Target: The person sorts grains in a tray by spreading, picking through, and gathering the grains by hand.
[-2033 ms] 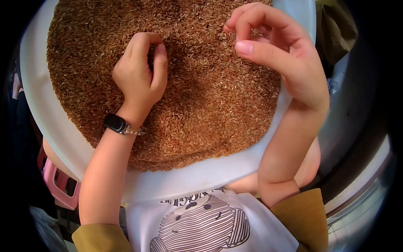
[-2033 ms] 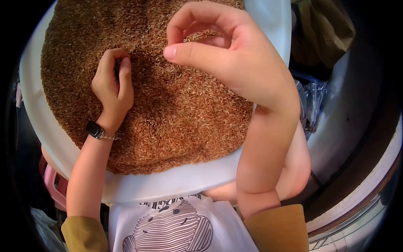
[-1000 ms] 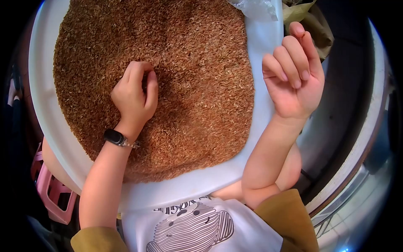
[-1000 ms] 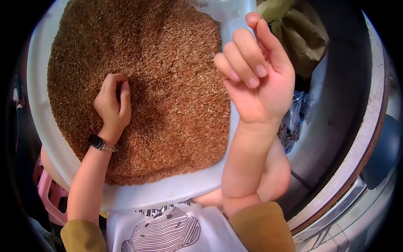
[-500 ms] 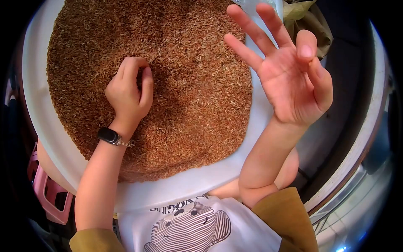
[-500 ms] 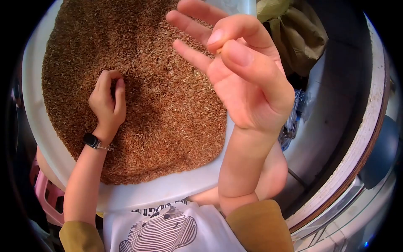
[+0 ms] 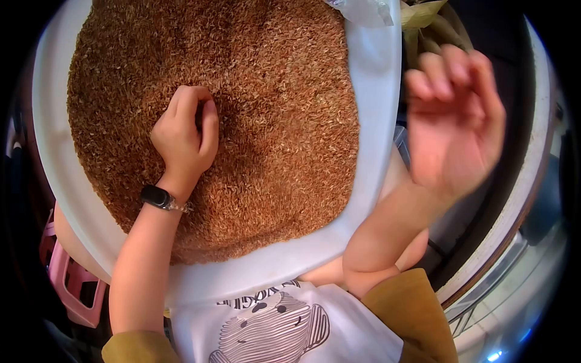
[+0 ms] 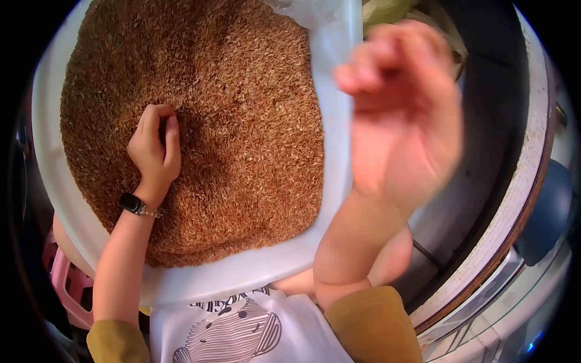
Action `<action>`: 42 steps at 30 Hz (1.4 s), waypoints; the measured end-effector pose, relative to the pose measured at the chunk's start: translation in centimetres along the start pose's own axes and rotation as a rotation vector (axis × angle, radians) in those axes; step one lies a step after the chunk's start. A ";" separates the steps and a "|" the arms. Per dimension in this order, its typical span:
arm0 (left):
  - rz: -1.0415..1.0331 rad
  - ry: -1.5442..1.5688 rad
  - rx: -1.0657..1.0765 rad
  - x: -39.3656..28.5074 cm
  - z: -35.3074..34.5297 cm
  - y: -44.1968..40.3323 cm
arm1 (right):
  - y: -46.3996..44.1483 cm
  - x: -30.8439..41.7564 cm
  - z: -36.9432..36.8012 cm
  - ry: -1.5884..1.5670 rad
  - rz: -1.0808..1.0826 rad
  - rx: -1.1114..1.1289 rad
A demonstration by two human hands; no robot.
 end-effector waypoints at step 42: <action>-0.023 0.020 -0.056 0.0 0.3 -0.3 | 11.5 26.4 6.1 1.982 0.979 -1.132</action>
Point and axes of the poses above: each hand's wrist, its own y-axis away from the middle knuckle, its own z-axis out of the back of the hand, x = y × z, the point moved 3 cm from there along -y, towards the middle knuckle, and after that the axes turned 2 degrees about -x, right-handed, at the moved point
